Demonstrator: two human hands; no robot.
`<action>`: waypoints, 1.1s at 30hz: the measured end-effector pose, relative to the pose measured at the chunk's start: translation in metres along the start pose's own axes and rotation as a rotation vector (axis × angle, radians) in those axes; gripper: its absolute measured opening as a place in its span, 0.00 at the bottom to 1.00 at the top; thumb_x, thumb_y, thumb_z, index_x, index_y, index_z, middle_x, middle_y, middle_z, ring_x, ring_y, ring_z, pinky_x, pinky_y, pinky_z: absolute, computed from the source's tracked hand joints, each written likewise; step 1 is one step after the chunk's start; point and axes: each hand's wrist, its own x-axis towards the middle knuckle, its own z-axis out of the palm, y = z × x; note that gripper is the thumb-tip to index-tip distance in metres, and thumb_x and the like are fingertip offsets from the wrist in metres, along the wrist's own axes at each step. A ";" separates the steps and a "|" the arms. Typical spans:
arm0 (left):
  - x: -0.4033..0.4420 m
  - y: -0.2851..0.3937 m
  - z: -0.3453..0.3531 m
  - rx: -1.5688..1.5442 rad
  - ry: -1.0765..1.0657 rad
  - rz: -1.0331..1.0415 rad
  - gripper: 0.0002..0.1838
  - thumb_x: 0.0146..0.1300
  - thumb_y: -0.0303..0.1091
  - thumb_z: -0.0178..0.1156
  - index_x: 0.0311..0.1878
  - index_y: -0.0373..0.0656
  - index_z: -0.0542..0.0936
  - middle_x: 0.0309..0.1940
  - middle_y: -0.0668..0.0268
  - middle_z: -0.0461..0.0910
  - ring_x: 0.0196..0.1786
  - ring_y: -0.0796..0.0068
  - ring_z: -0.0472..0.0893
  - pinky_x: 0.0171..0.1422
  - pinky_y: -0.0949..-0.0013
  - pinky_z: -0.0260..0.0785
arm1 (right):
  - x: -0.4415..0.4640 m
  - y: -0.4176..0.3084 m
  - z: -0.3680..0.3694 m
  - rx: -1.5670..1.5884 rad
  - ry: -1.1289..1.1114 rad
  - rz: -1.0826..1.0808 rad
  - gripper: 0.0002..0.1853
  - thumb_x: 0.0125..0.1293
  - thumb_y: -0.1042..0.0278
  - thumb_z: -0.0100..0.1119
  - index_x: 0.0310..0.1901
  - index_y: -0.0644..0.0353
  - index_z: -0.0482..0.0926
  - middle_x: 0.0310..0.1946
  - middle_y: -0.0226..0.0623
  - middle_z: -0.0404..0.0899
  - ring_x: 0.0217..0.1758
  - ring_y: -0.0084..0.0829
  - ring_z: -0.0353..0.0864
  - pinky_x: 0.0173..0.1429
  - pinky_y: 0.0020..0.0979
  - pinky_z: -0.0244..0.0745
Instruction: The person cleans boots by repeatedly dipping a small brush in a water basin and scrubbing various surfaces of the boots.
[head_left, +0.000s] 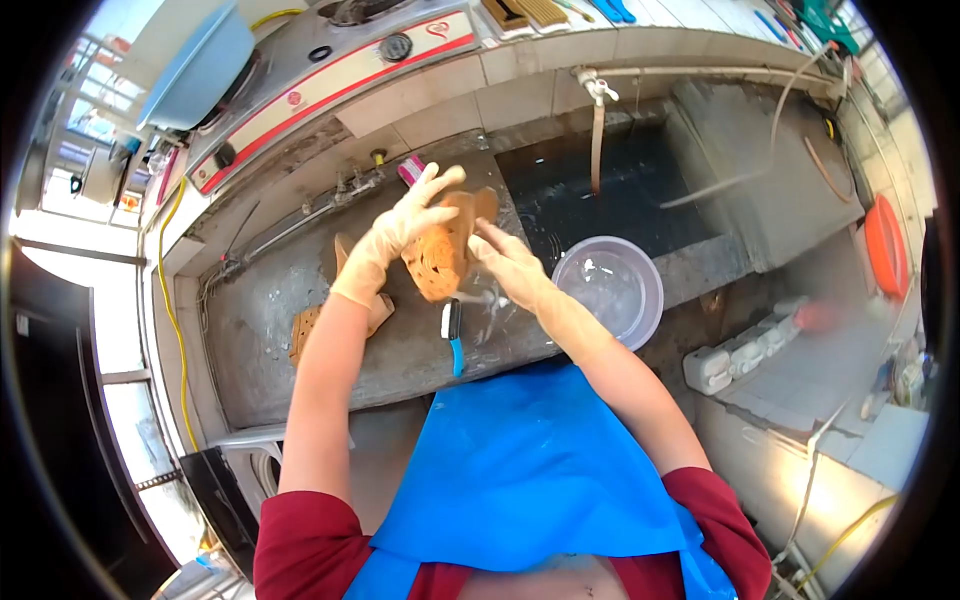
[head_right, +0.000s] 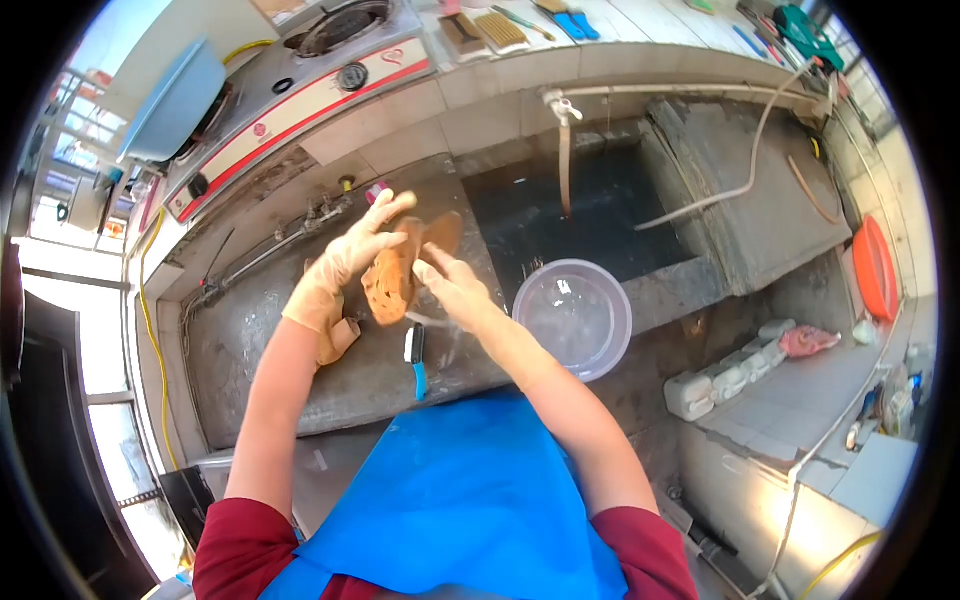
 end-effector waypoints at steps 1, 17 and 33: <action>-0.008 0.001 0.009 -0.029 0.031 0.042 0.42 0.60 0.40 0.68 0.74 0.39 0.59 0.74 0.46 0.56 0.77 0.58 0.58 0.77 0.64 0.54 | 0.006 -0.007 0.009 0.304 -0.114 0.031 0.33 0.70 0.45 0.55 0.67 0.63 0.71 0.55 0.41 0.80 0.59 0.30 0.77 0.65 0.31 0.68; -0.067 0.122 0.006 0.040 0.178 -0.469 0.17 0.60 0.41 0.55 0.41 0.36 0.83 0.36 0.47 0.82 0.42 0.50 0.82 0.48 0.61 0.73 | 0.036 -0.022 -0.007 0.177 -0.136 0.250 0.31 0.59 0.57 0.73 0.59 0.66 0.72 0.54 0.41 0.78 0.56 0.30 0.78 0.60 0.33 0.74; -0.085 0.122 -0.052 0.187 0.420 -0.560 0.15 0.59 0.40 0.55 0.39 0.39 0.83 0.28 0.50 0.83 0.35 0.49 0.83 0.43 0.54 0.74 | 0.085 -0.190 0.031 -1.250 -0.281 0.167 0.09 0.57 0.76 0.58 0.39 0.64 0.82 0.44 0.54 0.83 0.48 0.51 0.84 0.49 0.42 0.79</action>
